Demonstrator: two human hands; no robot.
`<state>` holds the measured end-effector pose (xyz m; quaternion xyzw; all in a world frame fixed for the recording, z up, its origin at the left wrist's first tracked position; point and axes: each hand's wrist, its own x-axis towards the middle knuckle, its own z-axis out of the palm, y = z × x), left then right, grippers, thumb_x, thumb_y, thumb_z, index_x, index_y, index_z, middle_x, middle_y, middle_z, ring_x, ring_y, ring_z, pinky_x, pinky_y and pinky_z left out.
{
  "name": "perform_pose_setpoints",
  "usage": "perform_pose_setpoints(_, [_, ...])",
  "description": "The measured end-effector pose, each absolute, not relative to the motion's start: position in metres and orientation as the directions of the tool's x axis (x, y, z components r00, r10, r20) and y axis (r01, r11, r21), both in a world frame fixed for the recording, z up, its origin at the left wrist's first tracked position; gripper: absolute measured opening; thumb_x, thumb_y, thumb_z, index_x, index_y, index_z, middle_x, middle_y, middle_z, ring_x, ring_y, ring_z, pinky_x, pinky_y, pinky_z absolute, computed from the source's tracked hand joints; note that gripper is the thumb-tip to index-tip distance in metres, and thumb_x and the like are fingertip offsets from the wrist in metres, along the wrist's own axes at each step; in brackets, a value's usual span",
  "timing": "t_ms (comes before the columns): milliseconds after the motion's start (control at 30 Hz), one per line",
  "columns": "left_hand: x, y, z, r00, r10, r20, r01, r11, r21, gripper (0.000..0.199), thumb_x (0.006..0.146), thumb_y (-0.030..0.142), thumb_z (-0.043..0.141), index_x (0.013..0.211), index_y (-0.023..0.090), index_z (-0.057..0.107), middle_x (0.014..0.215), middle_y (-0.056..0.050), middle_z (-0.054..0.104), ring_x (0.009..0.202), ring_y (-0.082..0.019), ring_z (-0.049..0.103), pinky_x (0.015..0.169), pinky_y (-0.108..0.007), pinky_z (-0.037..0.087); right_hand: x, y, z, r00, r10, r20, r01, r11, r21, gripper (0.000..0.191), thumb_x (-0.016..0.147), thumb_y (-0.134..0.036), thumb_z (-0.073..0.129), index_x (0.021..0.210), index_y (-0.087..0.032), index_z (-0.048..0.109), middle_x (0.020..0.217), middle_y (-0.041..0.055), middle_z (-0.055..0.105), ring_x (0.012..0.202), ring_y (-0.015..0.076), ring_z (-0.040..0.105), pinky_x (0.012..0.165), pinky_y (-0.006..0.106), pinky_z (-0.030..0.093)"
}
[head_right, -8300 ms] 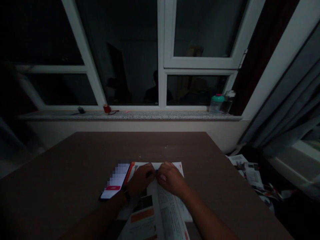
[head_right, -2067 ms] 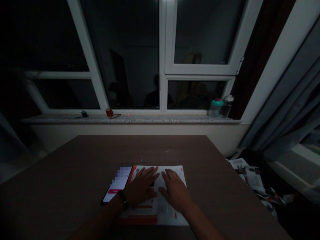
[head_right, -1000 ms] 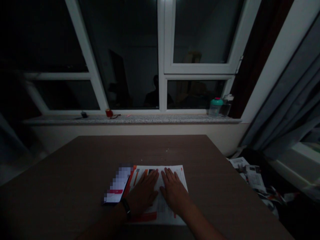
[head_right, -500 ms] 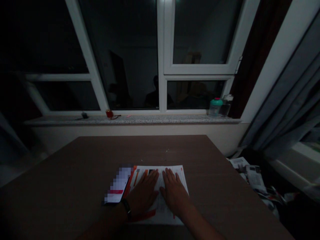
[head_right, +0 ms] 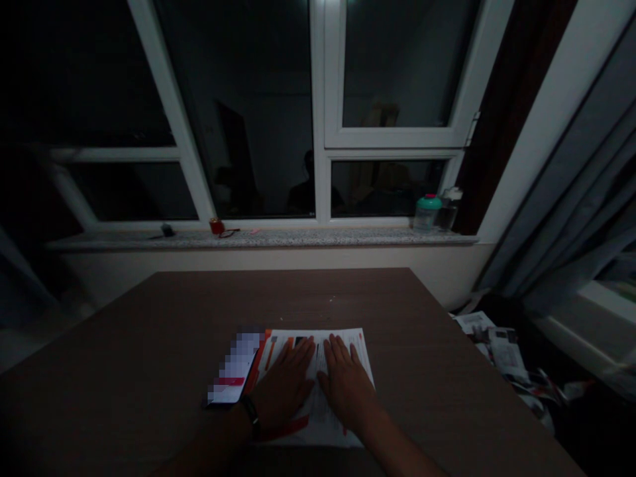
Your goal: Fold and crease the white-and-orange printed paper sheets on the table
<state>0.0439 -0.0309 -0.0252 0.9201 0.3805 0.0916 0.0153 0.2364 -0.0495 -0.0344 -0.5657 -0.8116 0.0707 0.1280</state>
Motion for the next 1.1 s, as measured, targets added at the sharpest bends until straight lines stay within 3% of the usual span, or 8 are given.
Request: perform_pose_setpoints(1100, [0.043,-0.03,-0.021,0.703,0.703,0.108,0.697,-0.711,0.092,0.059,0.097,0.03,0.038,0.149,0.008,0.021,0.156,-0.016,0.021,0.145,-0.026,0.015,0.118,-0.049,0.013,0.242,-0.049,-0.04,-0.328,0.93,0.165,0.897,0.361,-0.255,0.057,0.097,-0.035,0.036,0.148,-0.009,0.032,0.155,0.0141,0.026,0.145,0.0285,0.018,0.118,0.052,0.016])
